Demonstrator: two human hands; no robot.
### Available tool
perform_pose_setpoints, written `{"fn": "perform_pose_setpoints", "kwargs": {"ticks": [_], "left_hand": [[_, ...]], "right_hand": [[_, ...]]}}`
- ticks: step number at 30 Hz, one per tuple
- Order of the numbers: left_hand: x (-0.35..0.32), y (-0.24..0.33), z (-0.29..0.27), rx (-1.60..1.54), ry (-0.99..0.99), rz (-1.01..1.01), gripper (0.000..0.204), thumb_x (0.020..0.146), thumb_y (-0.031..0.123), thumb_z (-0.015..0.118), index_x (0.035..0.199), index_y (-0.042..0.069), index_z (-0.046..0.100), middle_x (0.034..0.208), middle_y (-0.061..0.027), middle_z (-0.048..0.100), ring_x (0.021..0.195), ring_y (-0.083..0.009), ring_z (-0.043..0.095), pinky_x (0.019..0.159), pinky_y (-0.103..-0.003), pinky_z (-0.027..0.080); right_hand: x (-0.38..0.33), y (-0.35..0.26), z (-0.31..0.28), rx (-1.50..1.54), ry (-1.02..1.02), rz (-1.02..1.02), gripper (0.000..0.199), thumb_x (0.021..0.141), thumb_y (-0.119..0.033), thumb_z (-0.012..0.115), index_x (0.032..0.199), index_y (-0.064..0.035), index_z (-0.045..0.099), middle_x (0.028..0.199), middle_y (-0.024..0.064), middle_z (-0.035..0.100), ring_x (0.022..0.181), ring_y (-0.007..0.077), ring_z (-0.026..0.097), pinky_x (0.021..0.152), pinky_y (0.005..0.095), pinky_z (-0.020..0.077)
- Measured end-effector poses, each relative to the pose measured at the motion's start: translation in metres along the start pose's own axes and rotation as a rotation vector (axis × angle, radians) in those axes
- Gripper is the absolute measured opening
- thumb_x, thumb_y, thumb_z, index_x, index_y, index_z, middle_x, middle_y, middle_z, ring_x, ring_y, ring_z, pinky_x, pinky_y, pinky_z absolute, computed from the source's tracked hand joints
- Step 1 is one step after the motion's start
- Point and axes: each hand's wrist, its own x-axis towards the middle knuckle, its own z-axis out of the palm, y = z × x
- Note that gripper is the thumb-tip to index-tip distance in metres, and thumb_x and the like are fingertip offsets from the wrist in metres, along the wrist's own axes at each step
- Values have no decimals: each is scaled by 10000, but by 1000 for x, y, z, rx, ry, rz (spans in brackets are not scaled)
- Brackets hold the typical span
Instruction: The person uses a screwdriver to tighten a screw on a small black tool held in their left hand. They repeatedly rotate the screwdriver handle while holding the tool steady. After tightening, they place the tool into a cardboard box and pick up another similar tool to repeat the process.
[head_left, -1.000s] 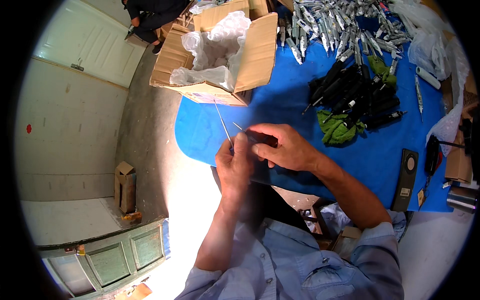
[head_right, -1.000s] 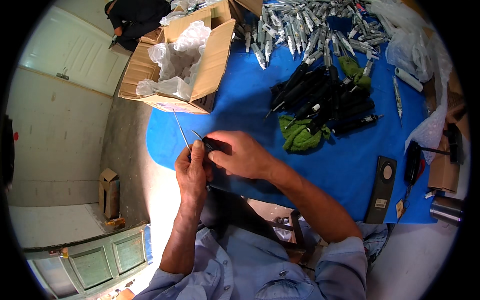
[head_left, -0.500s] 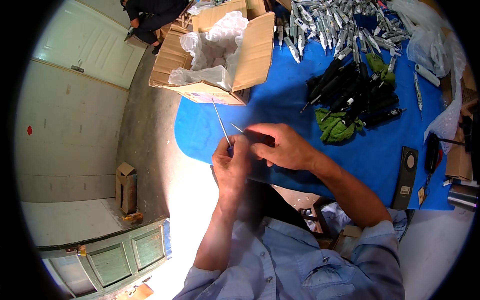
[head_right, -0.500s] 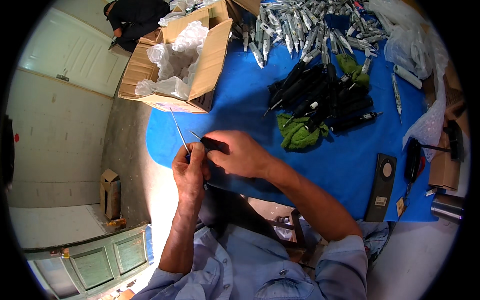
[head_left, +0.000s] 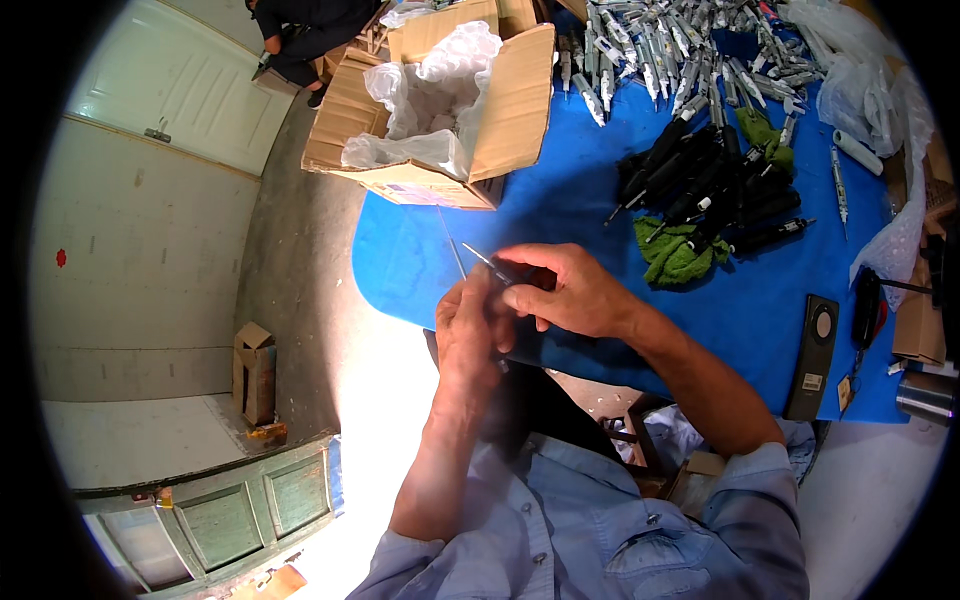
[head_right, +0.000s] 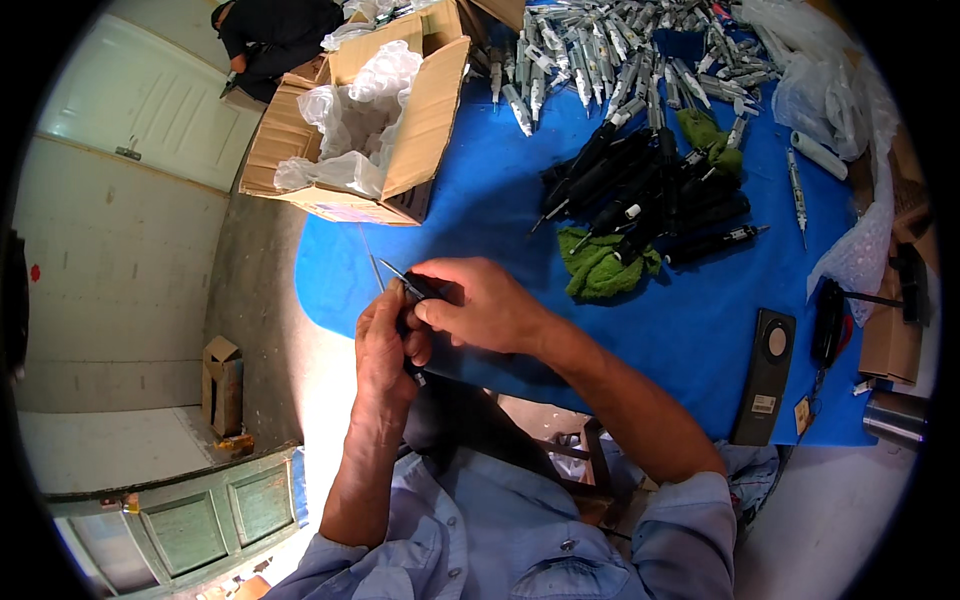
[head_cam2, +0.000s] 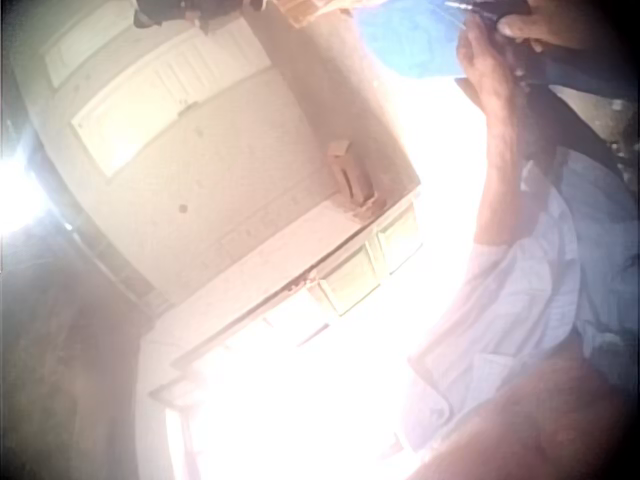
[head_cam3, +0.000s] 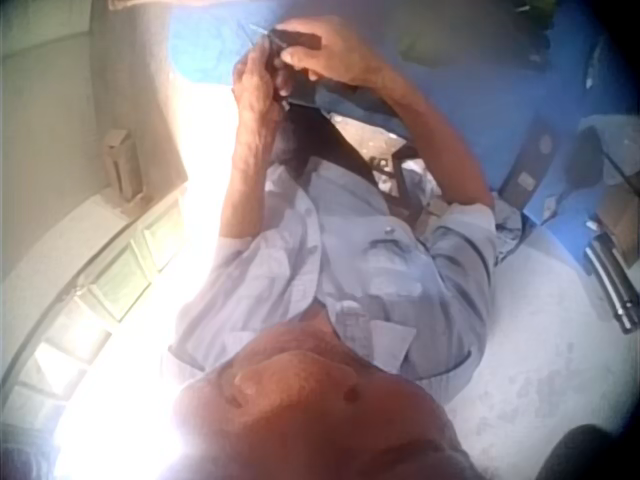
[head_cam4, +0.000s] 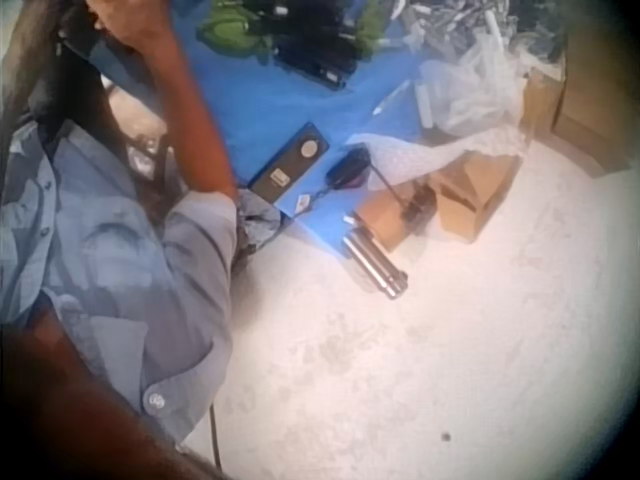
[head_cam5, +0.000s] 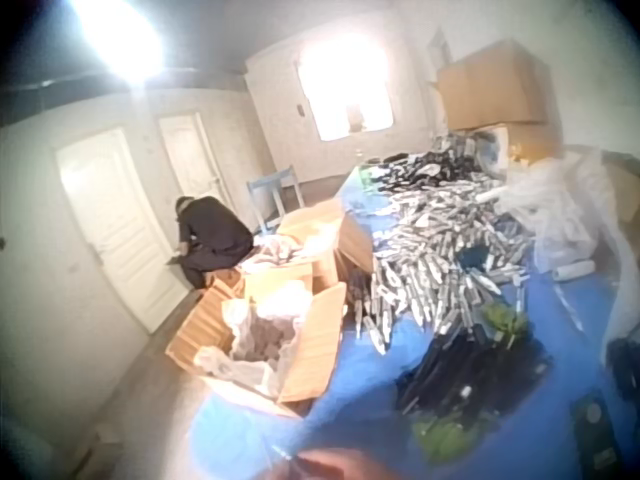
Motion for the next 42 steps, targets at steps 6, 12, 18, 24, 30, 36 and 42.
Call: {"fn": "perform_pose_setpoints", "kwargs": {"ticks": [6, 12, 18, 24, 30, 36, 42], "left_hand": [[-8, 7, 9, 36, 83, 57, 374, 1075, 397, 583, 968, 47, 661, 674, 14, 551, 486, -62, 431, 409, -228, 333], [-8, 5, 11, 261, 167, 176, 293, 1005, 337, 668, 967, 47, 694, 703, 10, 634, 518, -25, 444, 471, -205, 328], [-1, 1, 5, 293, 155, 149, 255, 1038, 274, 647, 940, 38, 659, 649, 15, 550, 475, -60, 440, 422, -223, 348], [1, 5, 3, 201, 84, 58, 281, 1050, 273, 581, 878, 57, 635, 655, -15, 554, 472, -88, 445, 419, -239, 350], [-1, 4, 5, 207, 59, 72, 373, 1064, 385, 543, 902, 60, 631, 683, -29, 633, 504, -50, 432, 440, -227, 316], [-1, 2, 3, 217, 127, 116, 308, 1056, 335, 616, 965, 45, 666, 665, 0, 561, 491, -74, 461, 429, -233, 352], [-1, 3, 7, 292, 149, 137, 235, 1033, 270, 666, 977, 41, 656, 668, 16, 563, 498, -62, 460, 433, -226, 355]], "right_hand": [[2, 0, -4, 74, -5, 23, 421, 955, -116, 663, 1321, 81, 603, 907, 76, 685, 720, 106, 629, 553, 262, 531], [2, -4, -4, 51, -9, 19, 392, 953, -115, 652, 1292, 80, 615, 857, 64, 672, 671, 103, 617, 549, 261, 525], [1, -1, -1, -15, 0, 11, 389, 945, -110, 641, 1294, 60, 624, 857, 51, 677, 668, 100, 620, 553, 264, 526], [2, -1, 0, -32, -14, -2, 384, 941, -104, 627, 1295, 45, 632, 886, 48, 687, 679, 96, 618, 565, 267, 532], [2, -2, -1, -7, -12, 9, 388, 943, -112, 637, 1292, 58, 629, 908, 60, 688, 688, 99, 618, 572, 266, 534], [4, -2, -2, 8, -11, 15, 409, 941, -125, 653, 1299, 71, 624, 863, 62, 678, 666, 103, 616, 555, 265, 522], [2, -1, -3, -9, 5, 29, 404, 938, -129, 657, 1293, 62, 631, 832, 56, 668, 640, 103, 609, 543, 267, 515]]}}
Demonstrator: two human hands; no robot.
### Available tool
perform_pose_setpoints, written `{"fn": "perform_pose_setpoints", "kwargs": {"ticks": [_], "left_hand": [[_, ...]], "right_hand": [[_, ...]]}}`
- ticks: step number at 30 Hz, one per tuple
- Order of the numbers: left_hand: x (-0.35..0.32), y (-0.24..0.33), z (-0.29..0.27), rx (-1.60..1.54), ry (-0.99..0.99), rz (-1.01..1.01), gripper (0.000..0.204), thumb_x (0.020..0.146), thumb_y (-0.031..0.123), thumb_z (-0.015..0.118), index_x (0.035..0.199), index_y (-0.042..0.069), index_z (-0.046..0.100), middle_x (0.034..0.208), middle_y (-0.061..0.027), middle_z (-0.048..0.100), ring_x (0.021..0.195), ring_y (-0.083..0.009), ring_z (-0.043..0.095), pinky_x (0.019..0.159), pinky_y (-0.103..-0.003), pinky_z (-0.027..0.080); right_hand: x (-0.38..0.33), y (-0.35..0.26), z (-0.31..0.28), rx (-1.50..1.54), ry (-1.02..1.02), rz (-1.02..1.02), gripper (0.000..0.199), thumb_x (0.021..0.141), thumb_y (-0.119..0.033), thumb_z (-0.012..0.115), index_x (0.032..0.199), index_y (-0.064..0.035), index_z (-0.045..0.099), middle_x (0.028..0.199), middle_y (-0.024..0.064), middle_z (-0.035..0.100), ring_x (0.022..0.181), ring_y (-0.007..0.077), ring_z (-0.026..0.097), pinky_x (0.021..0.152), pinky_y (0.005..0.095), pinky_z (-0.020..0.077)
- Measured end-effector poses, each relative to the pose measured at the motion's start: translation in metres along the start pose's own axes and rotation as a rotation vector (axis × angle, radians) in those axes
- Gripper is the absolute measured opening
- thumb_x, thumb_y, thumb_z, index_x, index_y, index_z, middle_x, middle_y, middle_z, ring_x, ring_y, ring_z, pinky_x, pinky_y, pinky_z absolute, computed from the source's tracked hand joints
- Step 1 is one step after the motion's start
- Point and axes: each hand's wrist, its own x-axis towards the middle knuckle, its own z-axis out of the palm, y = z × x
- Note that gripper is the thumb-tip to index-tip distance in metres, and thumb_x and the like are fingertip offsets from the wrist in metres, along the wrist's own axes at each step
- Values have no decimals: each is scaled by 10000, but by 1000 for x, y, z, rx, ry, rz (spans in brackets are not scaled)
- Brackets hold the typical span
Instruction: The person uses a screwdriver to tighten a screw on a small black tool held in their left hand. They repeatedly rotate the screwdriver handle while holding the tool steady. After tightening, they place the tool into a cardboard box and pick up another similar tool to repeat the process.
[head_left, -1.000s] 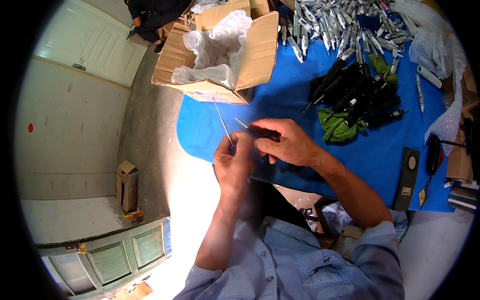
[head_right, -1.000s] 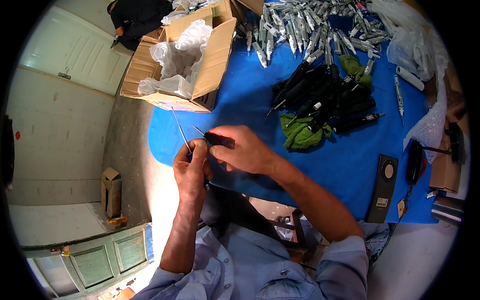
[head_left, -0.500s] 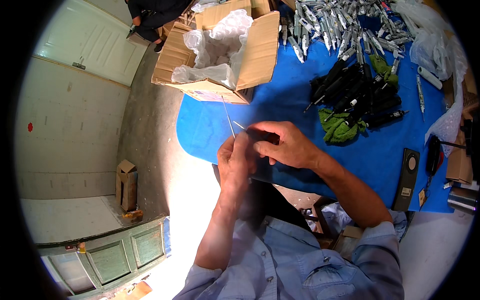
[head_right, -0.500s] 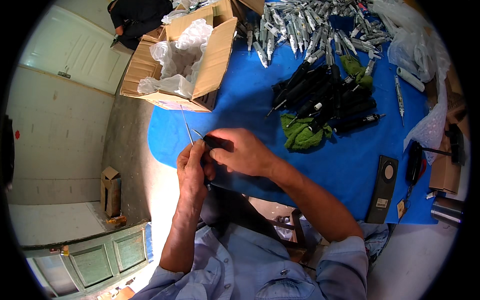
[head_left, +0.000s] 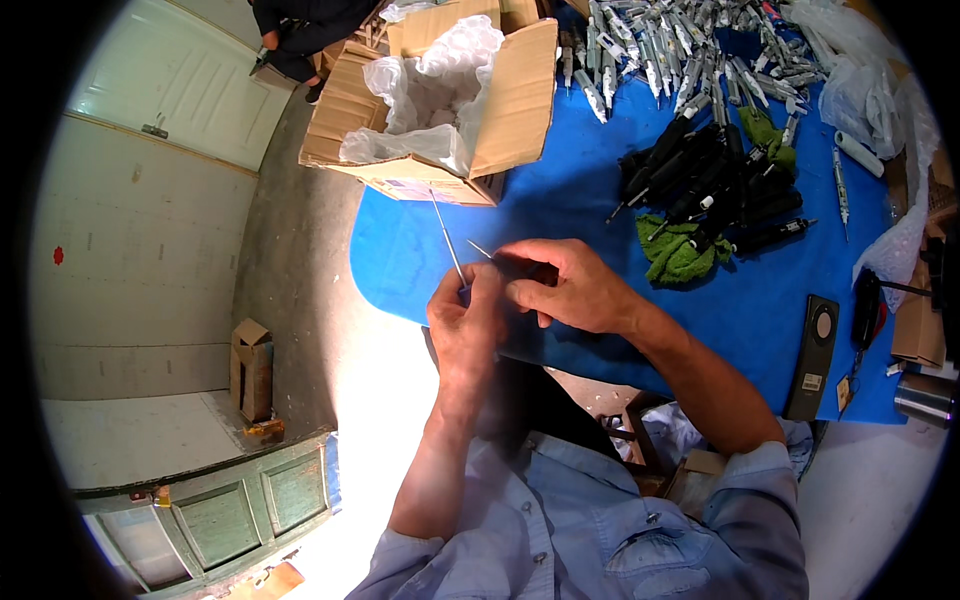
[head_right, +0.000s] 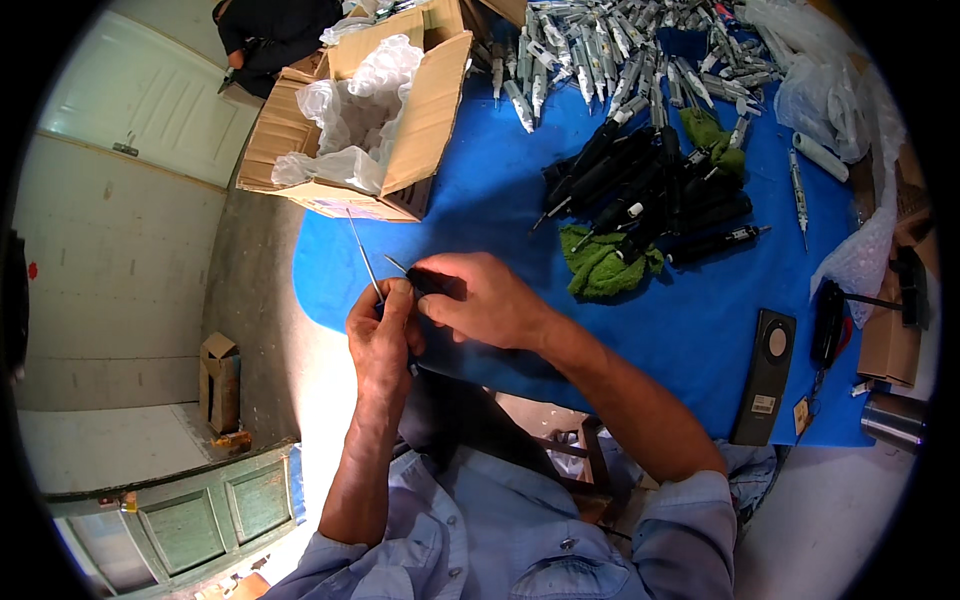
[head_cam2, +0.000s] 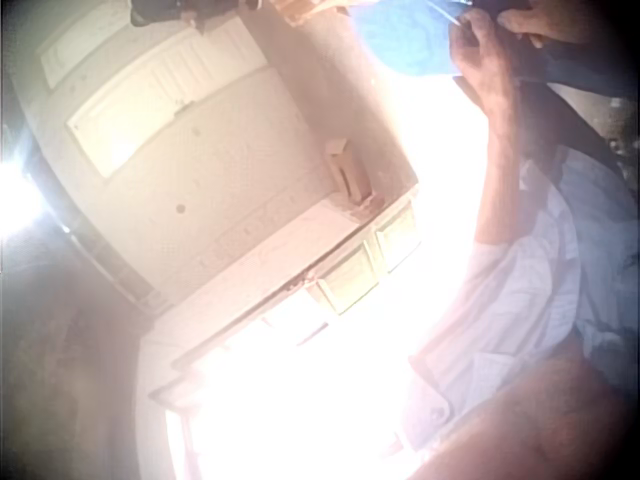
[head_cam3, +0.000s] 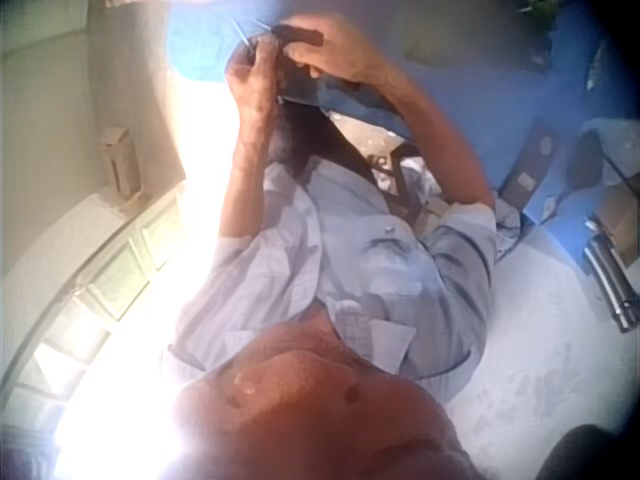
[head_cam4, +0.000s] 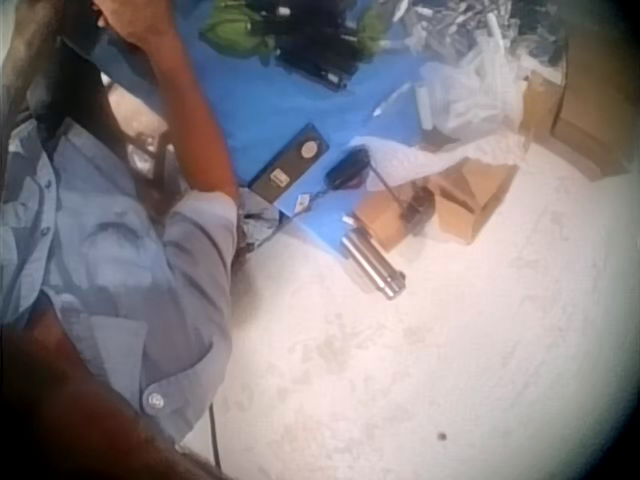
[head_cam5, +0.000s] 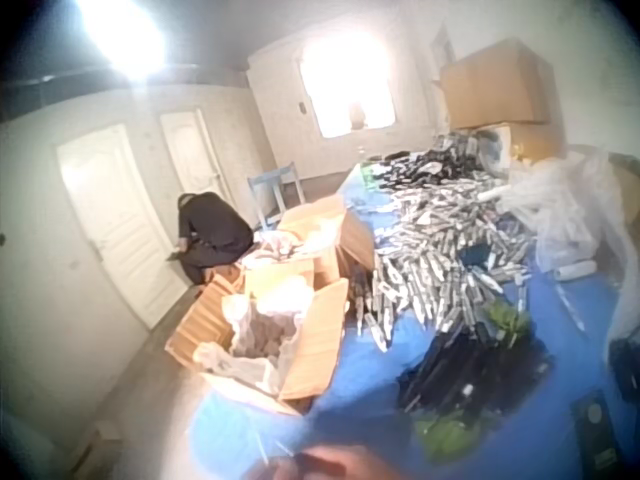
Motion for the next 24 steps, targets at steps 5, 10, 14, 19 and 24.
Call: {"fn": "perform_pose_setpoints", "kwargs": {"ticks": [5, 10, 14, 19, 24], "left_hand": [[2, -3, -2, -29, -54, -12, 300, 1027, 333, 626, 969, 40, 656, 690, -4, 610, 515, -46, 449, 459, -220, 344], [4, -4, -4, -123, -122, -95, 328, 1046, 353, 572, 920, 56, 631, 686, -13, 601, 497, -55, 427, 441, -230, 329], [2, 4, 0, -178, -130, -113, 337, 1075, 330, 561, 856, 76, 602, 692, -19, 568, 462, -68, 402, 411, -237, 327], [-1, 3, -2, -133, -67, -58, 342, 1067, 361, 582, 937, 52, 646, 714, -6, 590, 484, -58, 418, 432, -228, 334], [1, 1, -2, 83, 35, 41, 312, 1013, 330, 641, 1031, 21, 684, 709, 13, 618, 546, -37, 457, 494, -217, 356]], "right_hand": [[0, -1, 1, -6, -1, 0, 393, 937, -116, 643, 1289, 59, 634, 855, 63, 680, 646, 104, 612, 547, 267, 519], [0, -5, 1, 2, -28, 5, 386, 939, -102, 629, 1288, 61, 633, 901, 72, 697, 697, 103, 624, 567, 269, 532], [-1, -5, 0, 10, -25, -3, 387, 940, -100, 627, 1290, 65, 630, 921, 78, 700, 718, 108, 631, 575, 266, 536], [0, -1, 2, 58, 20, -25, 379, 950, -106, 631, 1285, 72, 626, 902, 75, 694, 701, 109, 626, 562, 262, 526], [2, 0, 0, 24, -13, -12, 377, 945, -101, 645, 1278, 77, 626, 839, 69, 676, 628, 106, 616, 545, 267, 511]]}}
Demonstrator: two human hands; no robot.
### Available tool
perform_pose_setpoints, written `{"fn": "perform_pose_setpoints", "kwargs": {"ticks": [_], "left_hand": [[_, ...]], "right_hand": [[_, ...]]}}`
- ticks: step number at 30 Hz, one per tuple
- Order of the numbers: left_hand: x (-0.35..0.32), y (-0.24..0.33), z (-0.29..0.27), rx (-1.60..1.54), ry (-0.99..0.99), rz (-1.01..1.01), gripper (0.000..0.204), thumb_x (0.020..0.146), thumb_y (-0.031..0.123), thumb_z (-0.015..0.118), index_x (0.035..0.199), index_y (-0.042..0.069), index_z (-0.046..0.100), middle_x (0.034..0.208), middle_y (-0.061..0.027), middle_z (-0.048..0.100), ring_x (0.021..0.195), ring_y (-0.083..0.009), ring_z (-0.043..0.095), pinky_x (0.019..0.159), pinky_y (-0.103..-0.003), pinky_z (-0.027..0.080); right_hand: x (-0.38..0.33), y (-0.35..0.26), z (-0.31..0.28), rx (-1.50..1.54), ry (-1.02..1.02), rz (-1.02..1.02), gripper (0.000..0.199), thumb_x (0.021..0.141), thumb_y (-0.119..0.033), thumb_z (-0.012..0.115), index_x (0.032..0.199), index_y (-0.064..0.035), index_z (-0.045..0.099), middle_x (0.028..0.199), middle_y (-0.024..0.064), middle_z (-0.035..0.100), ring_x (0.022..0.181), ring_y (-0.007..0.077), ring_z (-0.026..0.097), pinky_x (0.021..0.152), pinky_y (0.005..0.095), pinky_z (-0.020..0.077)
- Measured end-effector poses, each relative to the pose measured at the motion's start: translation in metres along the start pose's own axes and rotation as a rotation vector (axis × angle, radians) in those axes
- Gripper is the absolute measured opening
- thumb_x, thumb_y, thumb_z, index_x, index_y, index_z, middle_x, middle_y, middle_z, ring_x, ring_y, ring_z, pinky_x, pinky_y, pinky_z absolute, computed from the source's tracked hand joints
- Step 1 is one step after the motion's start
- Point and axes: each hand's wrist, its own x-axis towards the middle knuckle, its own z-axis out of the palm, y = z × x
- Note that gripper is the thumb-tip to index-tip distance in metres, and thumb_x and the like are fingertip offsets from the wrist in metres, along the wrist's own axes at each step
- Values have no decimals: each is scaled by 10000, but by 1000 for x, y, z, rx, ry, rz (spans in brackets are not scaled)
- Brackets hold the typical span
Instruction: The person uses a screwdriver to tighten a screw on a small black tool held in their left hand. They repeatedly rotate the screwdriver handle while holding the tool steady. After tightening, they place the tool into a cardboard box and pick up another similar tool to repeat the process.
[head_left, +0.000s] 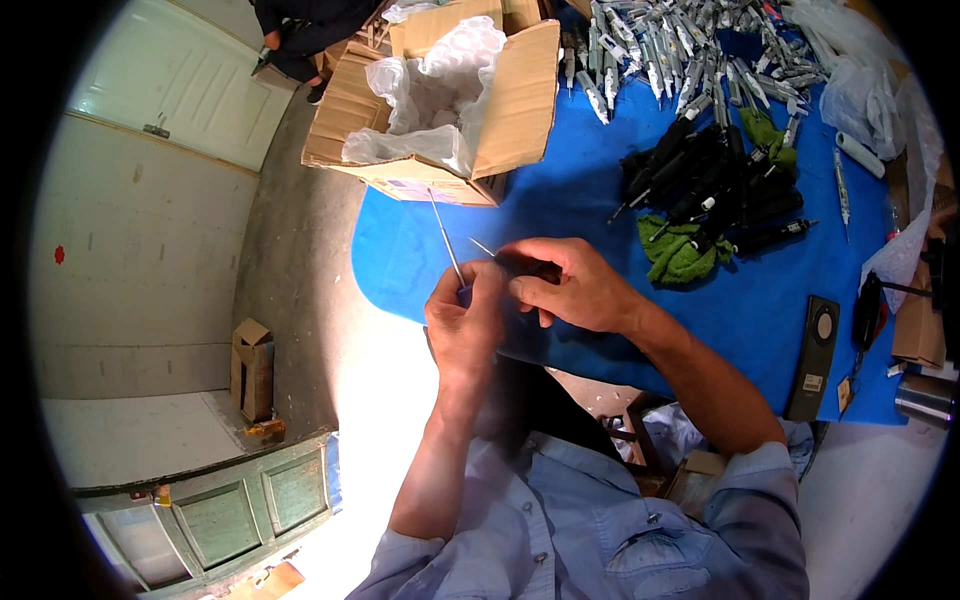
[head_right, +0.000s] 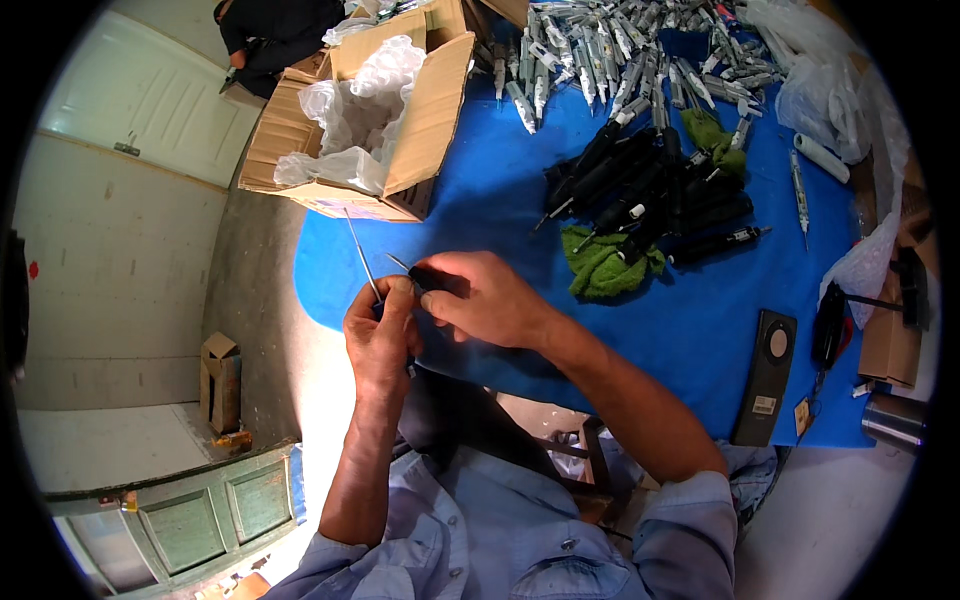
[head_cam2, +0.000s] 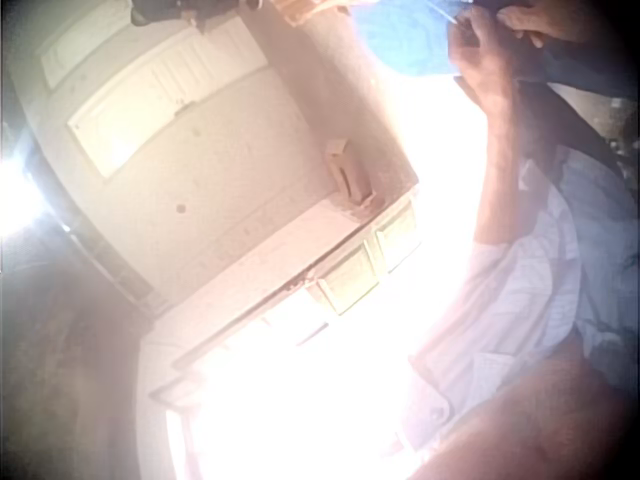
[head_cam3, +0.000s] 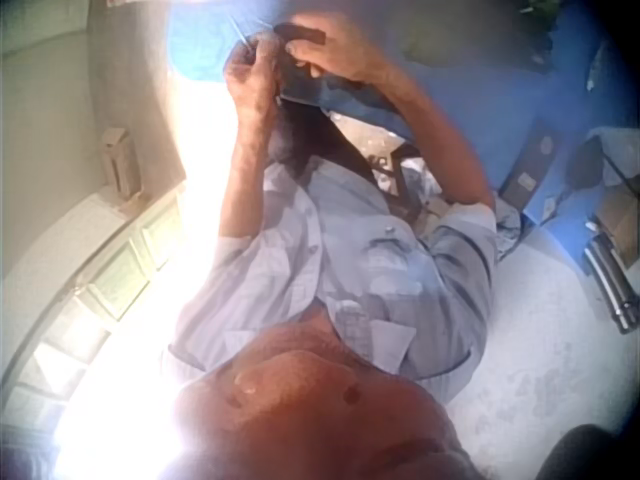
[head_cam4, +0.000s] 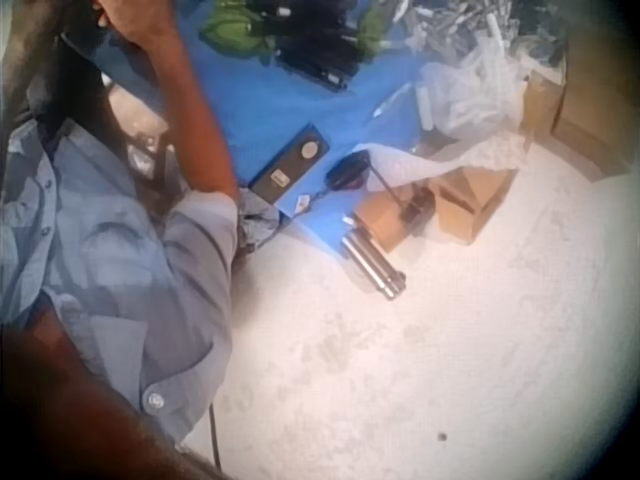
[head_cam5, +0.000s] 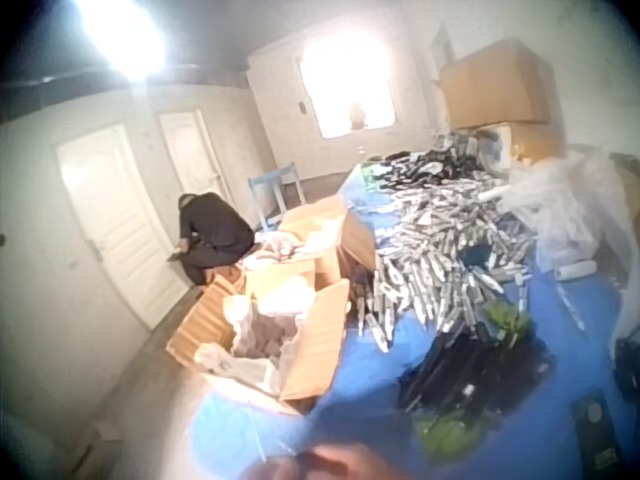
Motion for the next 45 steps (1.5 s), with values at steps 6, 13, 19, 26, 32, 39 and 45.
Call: {"fn": "perform_pose_setpoints", "kwargs": {"ticks": [6, 13, 19, 26, 32, 39, 45], "left_hand": [[2, -5, 0, -4, -29, -13, 322, 1007, 315, 630, 1044, 0, 682, 730, -2, 640, 564, -36, 471, 507, -216, 370], [5, 0, -2, -201, -165, -134, 351, 1051, 340, 568, 992, 4, 650, 693, -13, 606, 513, -58, 444, 462, -227, 340], [6, -2, 0, -309, -168, -191, 333, 1068, 327, 550, 978, 21, 649, 677, -7, 578, 491, -63, 407, 448, -235, 315], [-2, 11, -3, -339, -116, -222, 307, 1071, 332, 582, 926, 64, 618, 734, 6, 546, 522, -55, 412, 452, -226, 340], [-21, 31, -20, -311, -45, -122, 304, 1075, 311, 594, 886, 73, 596, 734, 5, 526, 508, -56, 416, 429, -226, 333], [-4, 104, -54, 22, 40, 375, 328, 1077, 303, 611, 867, 50, 596, 676, 21, 523, 456, -24, 407, 392, -211, 295], [68, 160, -65, 334, 78, 567, 299, 1014, 283, 697, 964, -12, 691, 671, 33, 573, 482, -18, 434, 420, -221, 336]], "right_hand": [[-2, -1, 0, -11, 4, 19, 396, 940, -102, 646, 1288, 83, 615, 822, 74, 673, 596, 107, 611, 541, 268, 501], [-4, -4, 2, -10, 31, 33, 457, 945, -76, 670, 1363, 88, 588, 936, 95, 706, 632, 105, 620, 561, 251, 520], [-4, 8, 4, -94, 76, -53, 468, 956, -91, 678, 1378, 83, 574, 1039, 108, 698, 711, 111, 643, 582, 257, 539], [0, 9, -2, 109, 20, 34, 382, 999, -92, 623, 1337, 83, 589, 1058, 104, 684, 742, 120, 660, 574, 258, 549], [1, 5, -6, 184, -2, 111, 352, 1049, -116, 570, 1345, 74, 590, 1076, 116, 678, 806, 141, 672, 566, 261, 551], [-1, 0, -9, 196, -21, 151, 317, 1052, -120, 552, 1311, 55, 608, 1081, 110, 674, 815, 139, 662, 597, 256, 542], [1, 2, -10, 210, -39, 163, 326, 1044, -114, 552, 1324, 46, 602, 1094, 105, 668, 841, 143, 664, 612, 264, 548]]}}
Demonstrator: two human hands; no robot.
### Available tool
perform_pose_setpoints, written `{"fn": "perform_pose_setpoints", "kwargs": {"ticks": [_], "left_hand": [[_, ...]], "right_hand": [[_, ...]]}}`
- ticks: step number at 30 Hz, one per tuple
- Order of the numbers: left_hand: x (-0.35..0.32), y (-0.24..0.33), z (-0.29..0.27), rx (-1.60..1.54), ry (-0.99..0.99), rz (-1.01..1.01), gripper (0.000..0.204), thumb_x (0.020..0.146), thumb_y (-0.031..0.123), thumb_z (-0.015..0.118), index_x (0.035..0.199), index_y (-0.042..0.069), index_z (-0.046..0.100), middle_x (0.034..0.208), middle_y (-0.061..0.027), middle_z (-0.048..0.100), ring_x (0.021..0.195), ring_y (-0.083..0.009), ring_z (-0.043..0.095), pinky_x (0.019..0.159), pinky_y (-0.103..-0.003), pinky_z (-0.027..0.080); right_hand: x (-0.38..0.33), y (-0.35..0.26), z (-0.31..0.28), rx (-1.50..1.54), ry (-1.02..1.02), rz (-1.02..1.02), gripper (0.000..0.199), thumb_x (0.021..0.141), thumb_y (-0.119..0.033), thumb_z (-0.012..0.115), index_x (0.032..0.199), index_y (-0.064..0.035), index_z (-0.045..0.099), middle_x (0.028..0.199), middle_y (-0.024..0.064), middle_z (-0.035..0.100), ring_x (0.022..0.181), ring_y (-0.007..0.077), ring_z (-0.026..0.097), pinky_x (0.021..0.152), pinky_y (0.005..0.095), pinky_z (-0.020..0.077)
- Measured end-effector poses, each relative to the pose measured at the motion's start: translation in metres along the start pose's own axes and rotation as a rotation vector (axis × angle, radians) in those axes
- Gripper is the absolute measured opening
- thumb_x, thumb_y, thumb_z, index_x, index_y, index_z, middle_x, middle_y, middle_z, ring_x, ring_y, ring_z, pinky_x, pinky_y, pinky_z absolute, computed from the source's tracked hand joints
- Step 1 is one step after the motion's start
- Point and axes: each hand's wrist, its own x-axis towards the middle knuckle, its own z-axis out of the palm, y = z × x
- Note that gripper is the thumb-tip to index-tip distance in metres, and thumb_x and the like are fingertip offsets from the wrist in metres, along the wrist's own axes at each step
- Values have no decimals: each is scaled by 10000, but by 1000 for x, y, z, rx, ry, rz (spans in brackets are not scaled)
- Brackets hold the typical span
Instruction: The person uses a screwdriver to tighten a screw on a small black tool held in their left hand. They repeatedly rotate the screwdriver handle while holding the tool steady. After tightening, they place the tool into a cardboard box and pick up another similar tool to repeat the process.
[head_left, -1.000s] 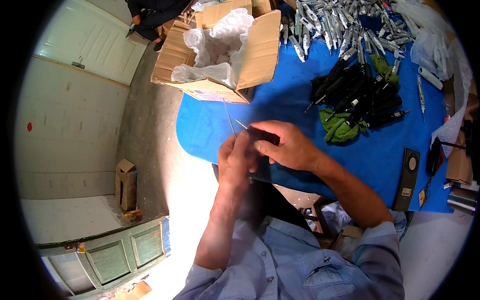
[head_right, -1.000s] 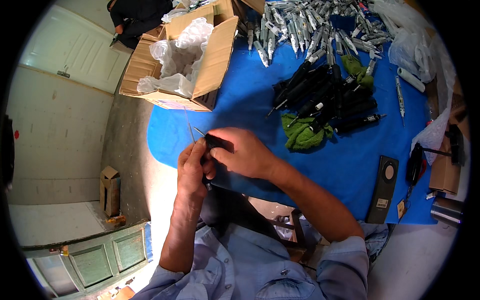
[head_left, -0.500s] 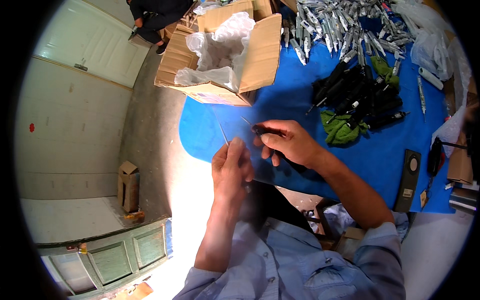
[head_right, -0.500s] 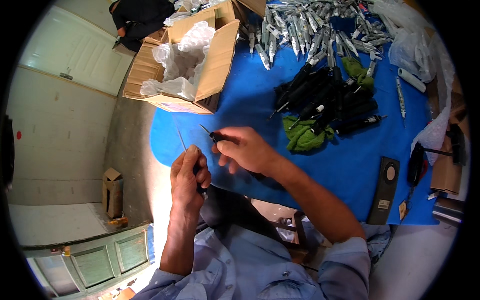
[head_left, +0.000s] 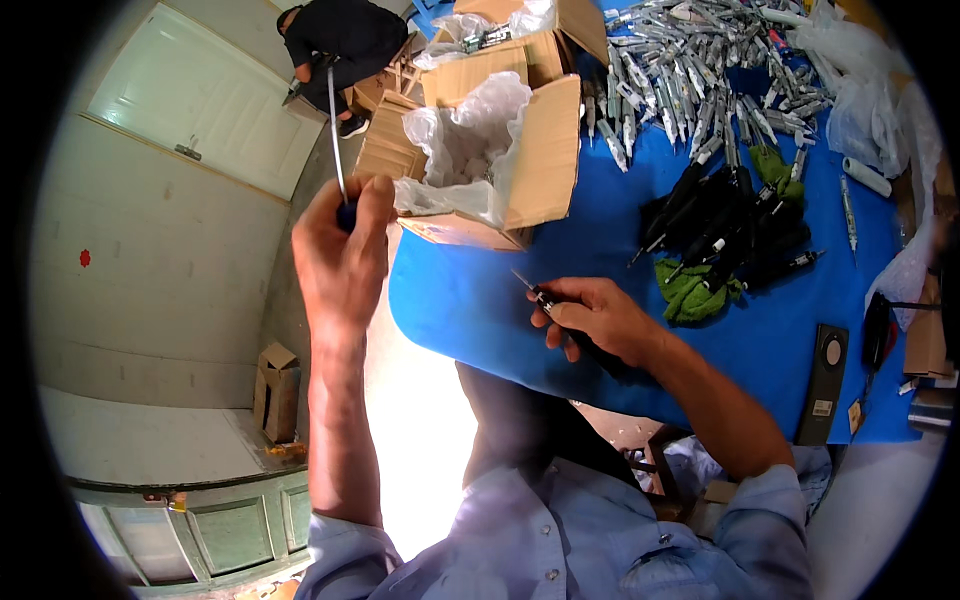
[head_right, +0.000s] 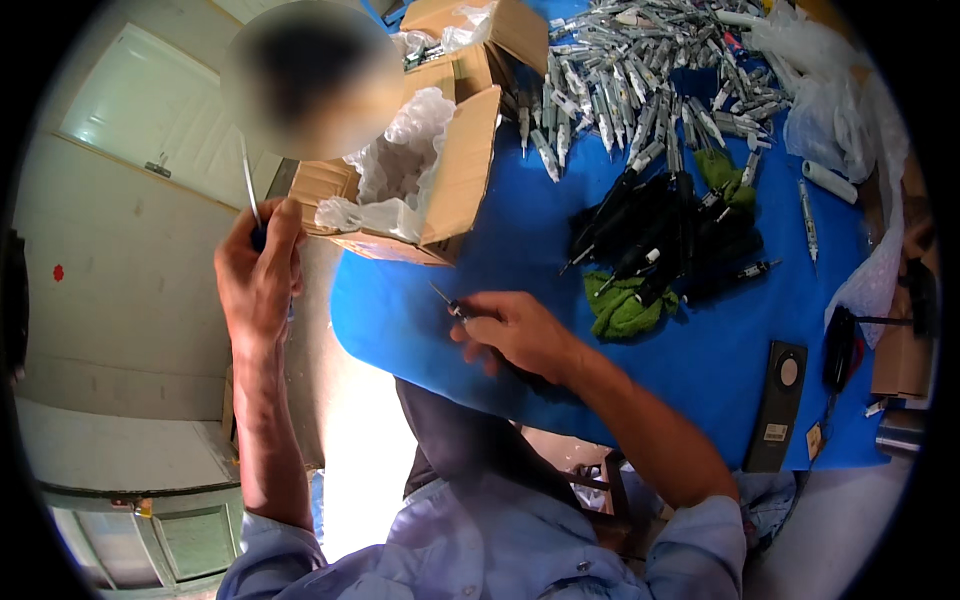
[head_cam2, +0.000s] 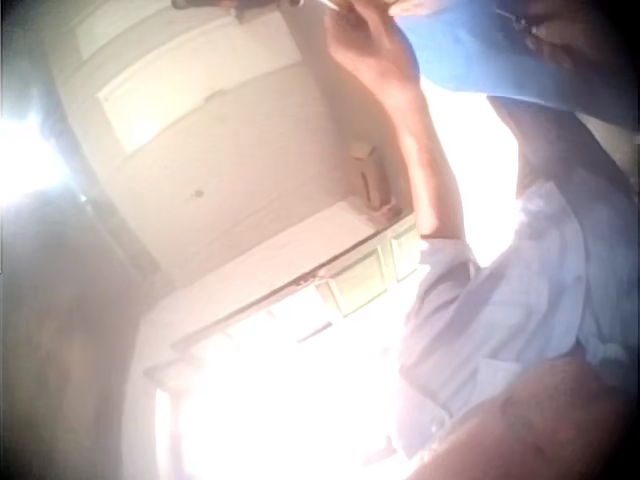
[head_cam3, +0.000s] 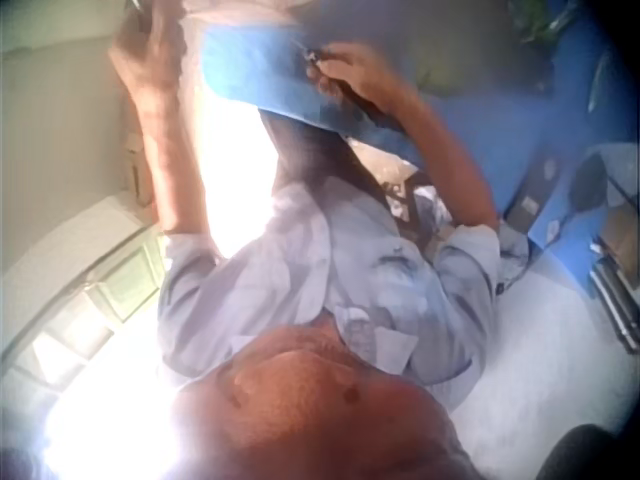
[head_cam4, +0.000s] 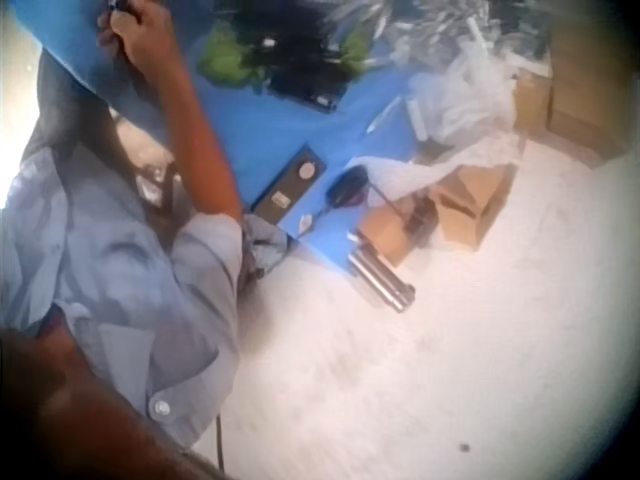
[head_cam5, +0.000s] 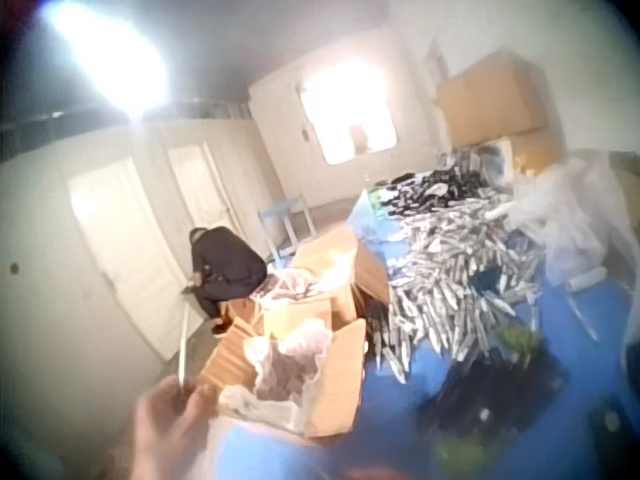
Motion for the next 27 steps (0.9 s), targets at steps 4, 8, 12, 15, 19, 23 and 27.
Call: {"fn": "perform_pose_setpoints", "kwargs": {"ticks": [4, 8, 12, 15, 19, 23, 27], "left_hand": [[45, -3, 7, 192, -51, 122, 308, 981, 271, 719, 1007, -36, 715, 734, -1, 650, 548, -33, 492, 480, -232, 393], [72, 13, 20, 393, -88, 185, 216, 938, 188, 704, 952, -26, 726, 731, -13, 649, 685, -73, 538, 631, -284, 460], [106, -5, 27, 417, -186, 206, 219, 933, 193, 704, 966, -23, 721, 732, -4, 641, 670, -72, 530, 624, -281, 456], [118, -16, 30, 469, -203, 249, 213, 928, 180, 705, 994, -22, 718, 742, -6, 636, 672, -78, 524, 631, -285, 460], [112, -5, 25, 437, -86, 292, 169, 927, 148, 683, 1023, 16, 729, 823, -168, 713, 709, -216, 677, 708, -345, 539], [70, 21, -1, 168, 37, 160, 238, 992, 220, 682, 1050, -5, 732, 813, -73, 720, 610, -114, 544, 588, -268, 458], [2, -3, -30, -210, 238, -200, 371, 1054, 344, 594, 1116, -11, 679, 766, -54, 669, 493, -53, 451, 436, -227, 355]], "right_hand": [[-3, -5, 2, 13, 37, -8, 334, 999, -118, 578, 1276, 61, 627, 1088, 117, 704, 836, 169, 689, 624, 295, 566], [-1, -1, -3, 1, 25, -11, 353, 1012, -123, 572, 1319, 48, 615, 1101, 112, 690, 857, 167, 686, 627, 286, 568], [-2, -7, -3, 23, 2, 20, 370, 1041, -131, 558, 1373, 28, 595, 1108, 100, 665, 889, 159, 672, 640, 269, 564], [-1, -7, -7, 42, -8, 21, 378, 1042, -132, 555, 1383, 27, 594, 1111, 104, 663, 896, 162, 674, 648, 267, 567], [-1, -8, -10, 61, 11, 22, 391, 996, -132, 585, 1339, 56, 611, 1124, 138, 688, 884, 180, 696, 644, 294, 575], [-2, -12, -13, 116, -2, 27, 410, 997, -134, 590, 1360, 58, 595, 1139, 138, 683, 889, 186, 692, 661, 301, 574], [-2, -13, -11, 158, -27, 45, 423, 1009, -129, 578, 1388, 60, 568, 1126, 128, 667, 865, 163, 679, 668, 284, 566]]}}
